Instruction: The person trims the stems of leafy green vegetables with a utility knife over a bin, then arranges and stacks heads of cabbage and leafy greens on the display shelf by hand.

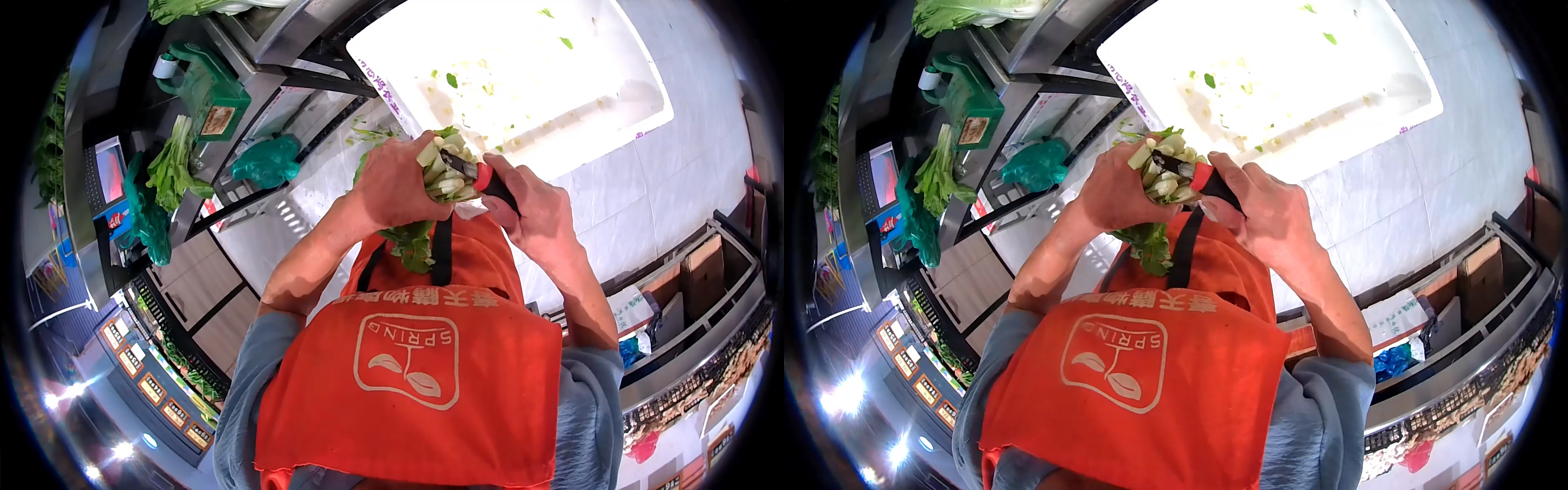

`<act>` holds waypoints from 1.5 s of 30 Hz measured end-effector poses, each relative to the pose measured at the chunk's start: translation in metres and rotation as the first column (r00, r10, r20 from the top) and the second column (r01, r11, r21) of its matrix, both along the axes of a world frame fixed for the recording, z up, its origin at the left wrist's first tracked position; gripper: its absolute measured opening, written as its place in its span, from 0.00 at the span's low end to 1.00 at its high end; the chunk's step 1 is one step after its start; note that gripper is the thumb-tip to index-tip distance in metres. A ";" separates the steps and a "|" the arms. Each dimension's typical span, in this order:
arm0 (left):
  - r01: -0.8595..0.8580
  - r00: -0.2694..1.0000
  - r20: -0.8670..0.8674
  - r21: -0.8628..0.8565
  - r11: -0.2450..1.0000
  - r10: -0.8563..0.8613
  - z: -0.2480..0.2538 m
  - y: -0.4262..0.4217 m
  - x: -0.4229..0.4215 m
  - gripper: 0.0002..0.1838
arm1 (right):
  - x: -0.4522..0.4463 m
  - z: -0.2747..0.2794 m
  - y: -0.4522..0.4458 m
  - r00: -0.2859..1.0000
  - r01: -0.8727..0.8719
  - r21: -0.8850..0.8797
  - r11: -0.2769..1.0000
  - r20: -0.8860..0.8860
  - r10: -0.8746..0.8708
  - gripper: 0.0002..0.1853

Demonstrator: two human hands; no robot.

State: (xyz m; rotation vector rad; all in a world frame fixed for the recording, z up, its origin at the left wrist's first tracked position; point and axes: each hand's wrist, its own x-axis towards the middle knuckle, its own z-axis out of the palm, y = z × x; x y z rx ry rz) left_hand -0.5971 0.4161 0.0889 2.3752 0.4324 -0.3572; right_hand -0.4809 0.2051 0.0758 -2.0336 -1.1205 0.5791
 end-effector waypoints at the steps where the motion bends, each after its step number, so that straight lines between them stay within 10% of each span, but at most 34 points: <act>1: 0.005 1.000 0.015 0.005 1.000 -0.006 -0.003 -0.001 0.000 0.41 | 0.002 0.001 0.001 1.000 -0.008 -0.015 1.000 0.008 0.009 0.25; 4: 0.026 0.999 0.039 -0.060 0.998 -0.024 0.002 0.000 0.007 0.41 | -0.002 -0.016 -0.001 0.998 0.069 0.042 0.997 -0.012 -0.069 0.23; 7: 0.026 0.994 0.102 0.004 1.000 -0.026 0.001 -0.007 0.002 0.41 | 0.012 -0.054 -0.016 0.914 0.211 -0.323 0.923 -0.269 -0.303 0.19; 15: -0.024 0.972 0.234 0.010 1.000 0.021 -0.015 -0.003 0.009 0.33 | 0.002 -0.023 -0.007 0.972 0.141 0.137 0.980 -0.207 -0.111 0.21; 24: -0.005 0.991 0.129 -0.255 0.967 0.039 -0.011 0.003 0.009 0.37 | 0.010 -0.027 -0.003 0.996 0.031 0.032 0.999 -0.090 -0.028 0.22; 28: 0.013 0.986 0.161 -0.375 0.927 0.051 -0.013 0.000 0.006 0.38 | 0.012 -0.085 -0.015 0.925 0.240 -0.259 0.936 -0.232 -0.301 0.20; 33: -0.101 0.984 0.107 -0.342 0.934 0.145 -0.025 0.008 0.008 0.38 | 0.008 -0.092 -0.030 0.851 0.294 -0.149 0.944 -0.410 -0.330 0.24; 45: -0.200 0.958 0.164 -0.201 0.959 0.234 -0.035 0.010 0.006 0.39 | -0.016 -0.006 -0.002 0.999 0.021 0.059 0.998 -0.037 -0.019 0.30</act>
